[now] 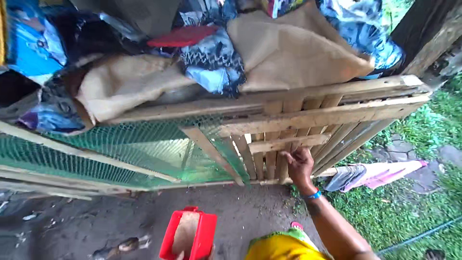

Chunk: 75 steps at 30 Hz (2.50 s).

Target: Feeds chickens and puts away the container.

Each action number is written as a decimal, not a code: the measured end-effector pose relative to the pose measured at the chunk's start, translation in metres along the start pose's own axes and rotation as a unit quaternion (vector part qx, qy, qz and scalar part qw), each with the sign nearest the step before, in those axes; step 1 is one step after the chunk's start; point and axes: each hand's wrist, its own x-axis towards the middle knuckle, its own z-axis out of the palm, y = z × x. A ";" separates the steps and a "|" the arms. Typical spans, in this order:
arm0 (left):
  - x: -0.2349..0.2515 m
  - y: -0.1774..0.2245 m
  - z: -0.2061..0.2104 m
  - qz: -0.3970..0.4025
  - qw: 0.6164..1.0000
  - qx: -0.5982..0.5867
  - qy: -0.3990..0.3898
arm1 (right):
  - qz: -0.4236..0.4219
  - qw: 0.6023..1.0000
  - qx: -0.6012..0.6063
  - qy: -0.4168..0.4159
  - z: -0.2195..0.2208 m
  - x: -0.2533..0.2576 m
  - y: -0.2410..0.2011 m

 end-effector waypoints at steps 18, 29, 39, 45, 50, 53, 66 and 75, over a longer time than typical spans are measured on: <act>0.012 0.001 -0.023 0.002 0.996 -0.030 0.089 | -0.152 0.984 0.092 0.013 0.011 0.026 -0.008; -0.012 -0.006 -0.036 0.026 0.993 -0.078 0.089 | -0.050 0.991 -0.055 -0.116 0.008 -0.023 0.062; -0.065 -0.014 -0.046 0.091 0.973 -0.060 0.203 | -0.052 0.975 0.030 -0.216 -0.025 -0.017 0.066; -0.084 -0.025 -0.029 0.120 0.974 -0.022 0.191 | 0.019 0.937 0.022 -0.348 -0.057 -0.040 0.099; -0.096 -0.034 0.002 0.150 0.981 0.005 0.121 | -0.064 0.895 0.069 -0.436 -0.042 -0.047 0.084; -0.099 -0.042 0.021 0.159 0.984 0.000 0.077 | -0.081 0.885 0.096 -0.449 -0.040 -0.045 0.073; -0.131 -0.042 0.052 0.210 0.971 0.108 0.028 | -0.040 0.881 0.093 -0.462 -0.084 -0.055 0.089; -0.146 -0.032 0.096 0.233 0.961 0.098 -0.114 | -0.008 0.844 0.213 -0.492 -0.067 -0.057 0.030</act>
